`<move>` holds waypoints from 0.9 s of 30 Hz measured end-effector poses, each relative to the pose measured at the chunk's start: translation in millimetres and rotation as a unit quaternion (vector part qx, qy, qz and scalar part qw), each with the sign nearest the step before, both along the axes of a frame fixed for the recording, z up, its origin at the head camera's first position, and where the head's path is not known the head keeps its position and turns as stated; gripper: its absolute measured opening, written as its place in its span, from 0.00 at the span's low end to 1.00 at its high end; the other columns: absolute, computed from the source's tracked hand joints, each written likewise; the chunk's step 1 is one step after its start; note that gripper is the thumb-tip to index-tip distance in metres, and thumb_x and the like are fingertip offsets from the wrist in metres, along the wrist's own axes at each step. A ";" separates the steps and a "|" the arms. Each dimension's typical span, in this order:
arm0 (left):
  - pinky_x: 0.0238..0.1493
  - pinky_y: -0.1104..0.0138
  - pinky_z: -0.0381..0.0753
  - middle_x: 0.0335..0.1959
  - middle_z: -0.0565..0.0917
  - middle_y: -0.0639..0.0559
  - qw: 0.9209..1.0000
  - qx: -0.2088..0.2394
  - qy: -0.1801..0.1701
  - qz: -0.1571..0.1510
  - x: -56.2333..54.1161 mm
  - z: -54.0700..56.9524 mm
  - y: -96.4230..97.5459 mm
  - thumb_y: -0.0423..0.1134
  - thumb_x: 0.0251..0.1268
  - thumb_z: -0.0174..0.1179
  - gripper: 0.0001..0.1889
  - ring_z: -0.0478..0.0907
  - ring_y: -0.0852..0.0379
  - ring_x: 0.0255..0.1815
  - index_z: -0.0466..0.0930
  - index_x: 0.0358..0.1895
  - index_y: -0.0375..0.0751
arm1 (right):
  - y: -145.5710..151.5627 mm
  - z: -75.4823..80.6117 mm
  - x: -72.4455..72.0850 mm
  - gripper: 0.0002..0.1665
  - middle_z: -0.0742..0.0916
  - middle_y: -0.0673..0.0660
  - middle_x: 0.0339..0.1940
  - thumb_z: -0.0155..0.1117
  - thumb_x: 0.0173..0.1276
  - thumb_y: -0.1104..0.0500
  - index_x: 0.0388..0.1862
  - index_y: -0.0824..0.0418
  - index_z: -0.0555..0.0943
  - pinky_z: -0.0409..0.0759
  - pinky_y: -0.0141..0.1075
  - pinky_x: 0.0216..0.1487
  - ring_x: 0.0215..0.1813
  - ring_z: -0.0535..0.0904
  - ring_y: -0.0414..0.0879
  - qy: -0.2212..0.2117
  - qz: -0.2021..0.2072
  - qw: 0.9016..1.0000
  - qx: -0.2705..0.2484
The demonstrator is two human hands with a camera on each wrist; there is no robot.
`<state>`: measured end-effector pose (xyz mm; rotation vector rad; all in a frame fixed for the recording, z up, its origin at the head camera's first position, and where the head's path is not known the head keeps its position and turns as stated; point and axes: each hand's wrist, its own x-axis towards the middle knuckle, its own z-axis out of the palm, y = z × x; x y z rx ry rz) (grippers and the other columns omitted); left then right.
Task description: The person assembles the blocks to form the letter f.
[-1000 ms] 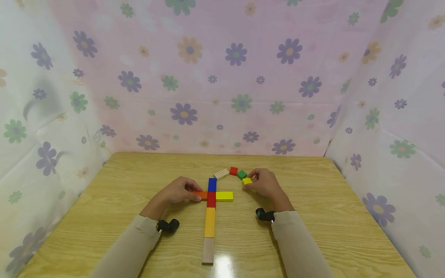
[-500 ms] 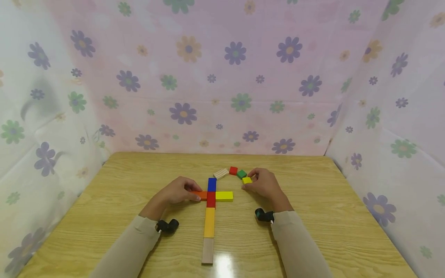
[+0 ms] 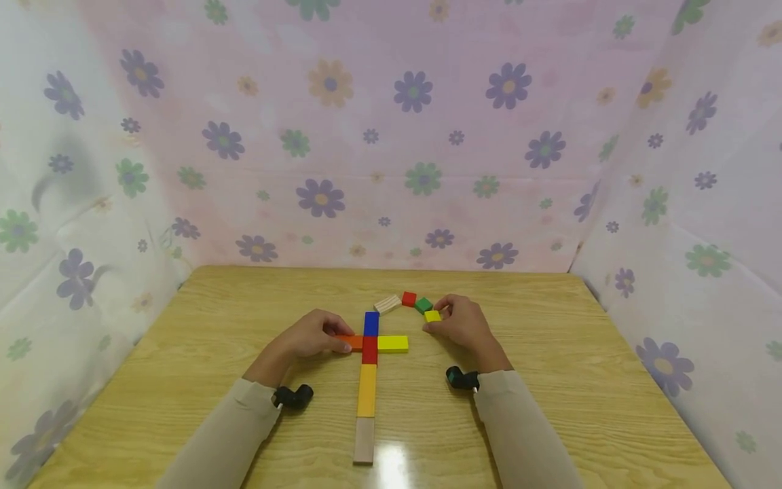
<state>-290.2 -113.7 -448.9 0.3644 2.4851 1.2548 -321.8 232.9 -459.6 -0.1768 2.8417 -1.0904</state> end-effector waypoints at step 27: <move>0.47 0.63 0.78 0.40 0.86 0.55 1.000 -0.001 0.002 0.002 -0.9 -0.4 -0.3 0.39 0.59 0.77 0.10 0.77 0.54 0.40 0.91 0.44 0.49 | 2.2 -5.0 -4.1 0.32 0.82 0.55 0.34 0.80 0.59 0.40 0.53 0.58 0.82 0.74 0.40 0.35 0.34 0.74 0.50 0.002 0.002 1.000 0.019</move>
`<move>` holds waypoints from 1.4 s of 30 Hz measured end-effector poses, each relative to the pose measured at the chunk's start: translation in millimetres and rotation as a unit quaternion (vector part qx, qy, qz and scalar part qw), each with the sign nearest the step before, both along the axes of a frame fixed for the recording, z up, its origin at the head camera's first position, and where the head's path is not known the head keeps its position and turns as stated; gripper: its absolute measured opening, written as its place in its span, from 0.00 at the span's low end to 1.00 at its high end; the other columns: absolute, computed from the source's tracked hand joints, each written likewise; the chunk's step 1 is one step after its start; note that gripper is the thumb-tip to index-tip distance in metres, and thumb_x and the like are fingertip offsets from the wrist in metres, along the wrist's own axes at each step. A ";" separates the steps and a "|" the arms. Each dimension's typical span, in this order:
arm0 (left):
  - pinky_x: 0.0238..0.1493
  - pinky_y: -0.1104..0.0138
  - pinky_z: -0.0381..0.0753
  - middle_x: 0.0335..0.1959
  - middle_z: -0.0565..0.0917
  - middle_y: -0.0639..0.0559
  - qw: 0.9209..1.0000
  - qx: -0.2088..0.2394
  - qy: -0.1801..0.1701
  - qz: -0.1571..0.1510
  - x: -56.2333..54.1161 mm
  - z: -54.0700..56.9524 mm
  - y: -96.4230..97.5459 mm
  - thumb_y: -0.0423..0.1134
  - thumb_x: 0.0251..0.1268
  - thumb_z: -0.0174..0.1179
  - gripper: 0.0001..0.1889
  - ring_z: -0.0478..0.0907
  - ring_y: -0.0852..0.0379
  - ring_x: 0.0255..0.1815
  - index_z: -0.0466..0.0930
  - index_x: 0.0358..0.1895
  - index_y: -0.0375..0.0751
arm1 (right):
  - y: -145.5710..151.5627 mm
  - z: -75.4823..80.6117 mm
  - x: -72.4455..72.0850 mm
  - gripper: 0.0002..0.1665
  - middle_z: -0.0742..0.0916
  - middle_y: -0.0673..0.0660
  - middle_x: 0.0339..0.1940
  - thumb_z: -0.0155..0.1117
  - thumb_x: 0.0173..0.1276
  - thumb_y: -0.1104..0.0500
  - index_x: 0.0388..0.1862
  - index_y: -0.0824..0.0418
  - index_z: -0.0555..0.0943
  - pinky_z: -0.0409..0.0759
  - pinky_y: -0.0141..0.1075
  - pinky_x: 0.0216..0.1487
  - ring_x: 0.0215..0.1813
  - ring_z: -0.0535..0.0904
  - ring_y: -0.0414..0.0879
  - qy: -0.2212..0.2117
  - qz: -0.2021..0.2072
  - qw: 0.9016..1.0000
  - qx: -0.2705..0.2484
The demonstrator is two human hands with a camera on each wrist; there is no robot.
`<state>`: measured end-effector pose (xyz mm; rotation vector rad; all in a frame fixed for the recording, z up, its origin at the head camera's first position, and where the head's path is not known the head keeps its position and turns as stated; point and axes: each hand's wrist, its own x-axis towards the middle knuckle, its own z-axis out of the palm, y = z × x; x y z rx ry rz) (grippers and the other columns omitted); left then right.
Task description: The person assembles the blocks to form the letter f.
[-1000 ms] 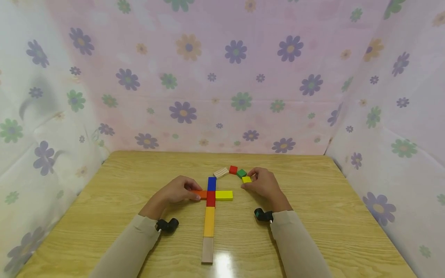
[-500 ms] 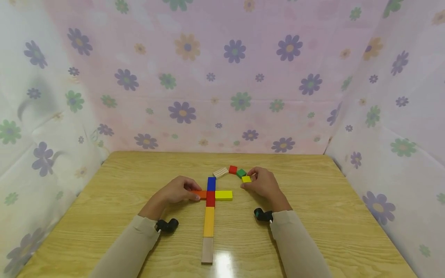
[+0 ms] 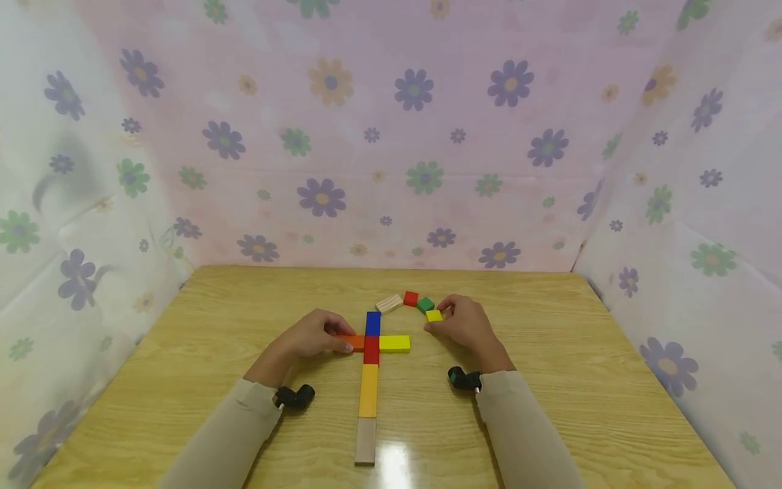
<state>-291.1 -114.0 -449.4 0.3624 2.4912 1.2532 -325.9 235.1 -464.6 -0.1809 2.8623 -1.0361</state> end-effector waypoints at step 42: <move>0.46 0.62 0.78 0.40 0.86 0.55 1.000 0.002 -0.001 -0.003 -3.3 -2.3 2.0 0.41 0.58 0.77 0.11 0.78 0.54 0.40 0.91 0.44 0.49 | 13.7 14.5 5.6 0.39 0.83 0.56 0.37 0.80 0.60 0.41 0.65 0.59 0.79 0.76 0.40 0.34 0.33 0.76 0.49 0.000 -0.002 1.000 -0.009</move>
